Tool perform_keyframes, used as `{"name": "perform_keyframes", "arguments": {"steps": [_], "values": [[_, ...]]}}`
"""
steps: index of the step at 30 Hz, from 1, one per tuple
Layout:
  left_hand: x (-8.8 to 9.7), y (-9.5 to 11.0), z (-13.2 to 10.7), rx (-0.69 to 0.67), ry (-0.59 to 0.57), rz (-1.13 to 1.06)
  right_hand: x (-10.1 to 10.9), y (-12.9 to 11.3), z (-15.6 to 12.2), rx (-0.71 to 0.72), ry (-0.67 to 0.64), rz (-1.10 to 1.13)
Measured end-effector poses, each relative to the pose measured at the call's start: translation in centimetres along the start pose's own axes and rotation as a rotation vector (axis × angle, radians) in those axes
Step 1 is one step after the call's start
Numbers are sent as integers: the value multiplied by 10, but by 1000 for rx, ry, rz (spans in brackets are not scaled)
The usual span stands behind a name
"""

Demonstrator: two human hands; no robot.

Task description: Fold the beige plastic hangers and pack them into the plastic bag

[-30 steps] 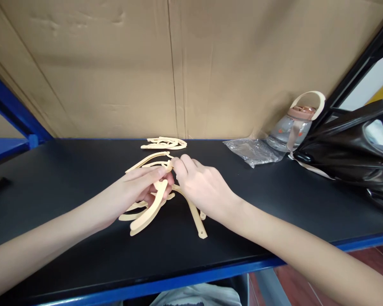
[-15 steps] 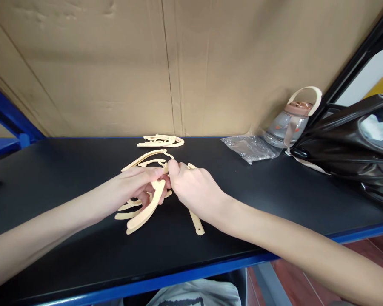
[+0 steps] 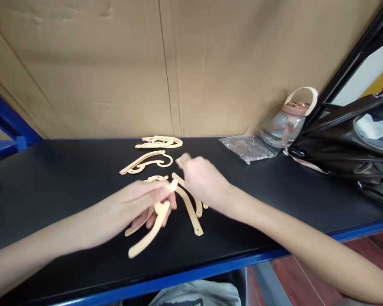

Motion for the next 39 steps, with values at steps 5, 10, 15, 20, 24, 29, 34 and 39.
{"name": "perform_keyframes", "arguments": {"steps": [5, 10, 15, 20, 24, 29, 34, 39], "values": [[30, 2, 1, 17, 66, 102, 17, 25, 11, -54, 121, 223], [82, -15, 4, 146, 95, 196, 11, 28, 12, -42, 124, 307], [81, -26, 5, 194, 122, 290, -4, 27, 13, -47, 41, 227], [82, -25, 5, 139, 276, 697, -9, 19, 10, -61, 16, 1], [105, -21, -1, 72, 450, 1008, -7, 15, 9, -53, 31, -122], [130, -40, -6, 282, 405, 1083, -7, 16, 9, -52, 46, -114], [131, -53, 0, 194, 439, 947, -4, 12, 7, -41, 58, -73], [125, -48, 3, 67, 499, 889, -1, 10, 6, -8, 104, -13]]}}
Point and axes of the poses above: each hand's wrist, its own z-axis towards the middle knuckle, its own x-axis out of the back of the hand, y = z × x, the point moved 5 cm from there along z, towards the middle knuckle, and after that the axes turned 10 degrees about -x, right-handed, at the moved point
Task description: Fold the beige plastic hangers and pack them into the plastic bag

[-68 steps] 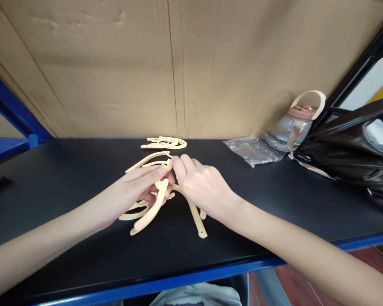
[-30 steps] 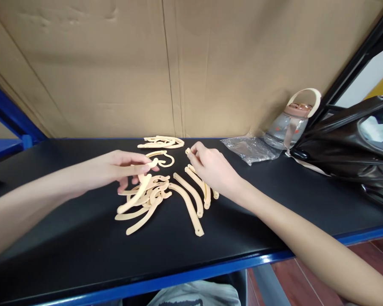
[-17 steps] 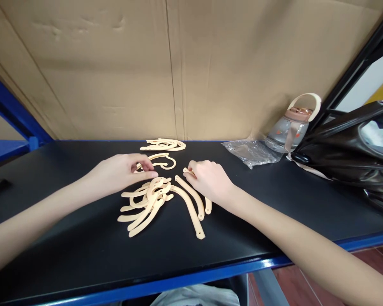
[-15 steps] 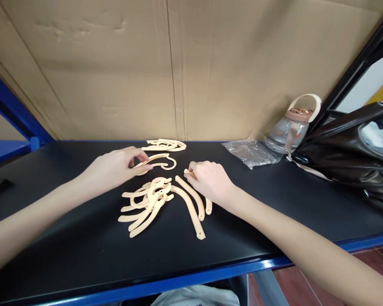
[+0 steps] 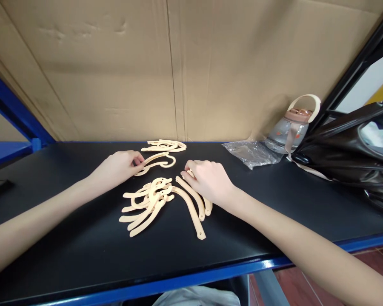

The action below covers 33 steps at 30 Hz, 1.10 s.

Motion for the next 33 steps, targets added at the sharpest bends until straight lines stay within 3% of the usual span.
{"name": "perform_keyframes", "arguments": {"steps": [2, 5, 10, 14, 17, 20, 23, 28, 33], "values": [[4, 4, 0, 25, 6, -99, 1, 3, 2, 2, 43, 38], [5, 16, -2, 118, -29, -413, 2, 12, 7, -40, 73, 194], [-12, 65, -18, 165, -182, -994, -1, 5, 10, -60, -124, 831], [-26, 98, -35, 157, -297, -1107, 0, -13, 4, -36, -262, 1169], [-25, 103, -37, 67, -319, -1033, 0, -9, 4, -113, -274, 1269], [-17, 91, -30, 80, -244, -956, 0, -2, 6, -99, -276, 1202], [-11, 81, -24, 169, -173, -1064, 3, -2, 2, -67, -269, 1022], [-17, 94, -30, 135, -256, -1205, 13, -16, -14, 63, -112, 565], [-24, 100, -40, 285, -291, -1326, 14, -25, -16, 247, 106, -62]]}}
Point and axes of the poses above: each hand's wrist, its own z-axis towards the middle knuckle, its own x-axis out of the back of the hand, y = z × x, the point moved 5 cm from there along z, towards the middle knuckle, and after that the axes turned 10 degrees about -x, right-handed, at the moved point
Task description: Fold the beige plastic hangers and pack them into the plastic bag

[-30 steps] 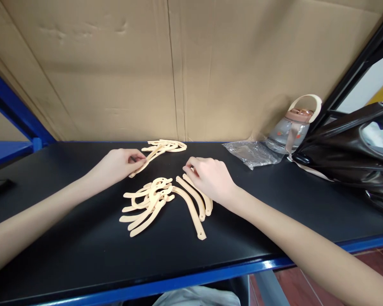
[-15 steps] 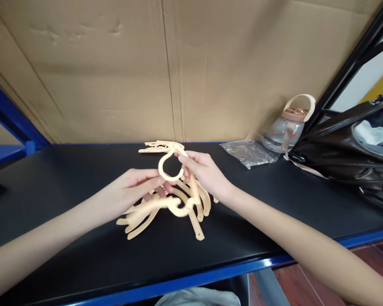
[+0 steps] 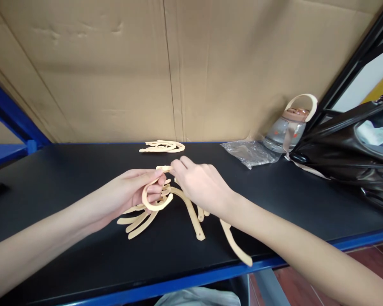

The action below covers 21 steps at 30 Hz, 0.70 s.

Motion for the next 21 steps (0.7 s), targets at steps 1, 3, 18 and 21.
{"name": "perform_keyframes", "arguments": {"steps": [1, 3, 18, 21], "values": [[-1, 1, -1, 6, -11, -17, -1, -3, 0, 49, 20, -109], [-3, 3, -1, -3, -41, -19, -3, -9, -1, 108, 26, -258], [12, 10, 2, -64, -13, 455, -5, 50, 16, -479, -201, 930], [44, 16, 14, -132, 90, 478, -4, 46, 14, -526, -244, 1057]]}}
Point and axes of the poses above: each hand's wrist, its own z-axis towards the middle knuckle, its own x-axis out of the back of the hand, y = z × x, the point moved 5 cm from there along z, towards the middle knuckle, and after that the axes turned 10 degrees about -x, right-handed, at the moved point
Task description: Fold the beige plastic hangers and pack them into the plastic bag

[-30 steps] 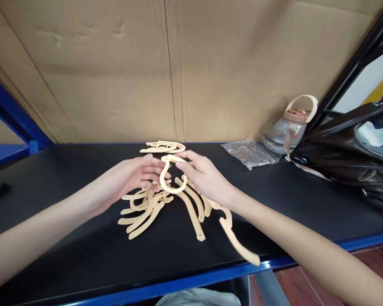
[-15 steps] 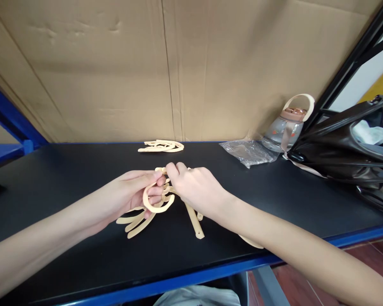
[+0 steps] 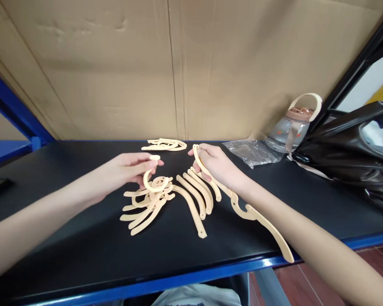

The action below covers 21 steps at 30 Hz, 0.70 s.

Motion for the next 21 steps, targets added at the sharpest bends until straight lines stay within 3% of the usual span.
{"name": "perform_keyframes", "arguments": {"steps": [4, 10, 14, 16, 18, 19, 21], "values": [[20, -16, 10, 39, 87, -27, -4, 0, -2, -47, -30, 82], [26, -23, 16, 54, -10, 157, -9, 14, 5, -106, -67, 257], [18, -23, 17, -23, -223, 361, -10, 19, 7, -141, -91, 373], [12, -16, 14, -117, -196, 523, -10, 19, 7, -158, -106, 433], [4, -3, 9, -222, -97, 613, -12, 19, 5, -168, -133, 492], [-2, 4, 4, -259, -68, 588, -14, 18, 4, -164, -144, 526], [-20, 13, -5, -248, -145, 435, -15, 15, 1, -124, -125, 612]]}}
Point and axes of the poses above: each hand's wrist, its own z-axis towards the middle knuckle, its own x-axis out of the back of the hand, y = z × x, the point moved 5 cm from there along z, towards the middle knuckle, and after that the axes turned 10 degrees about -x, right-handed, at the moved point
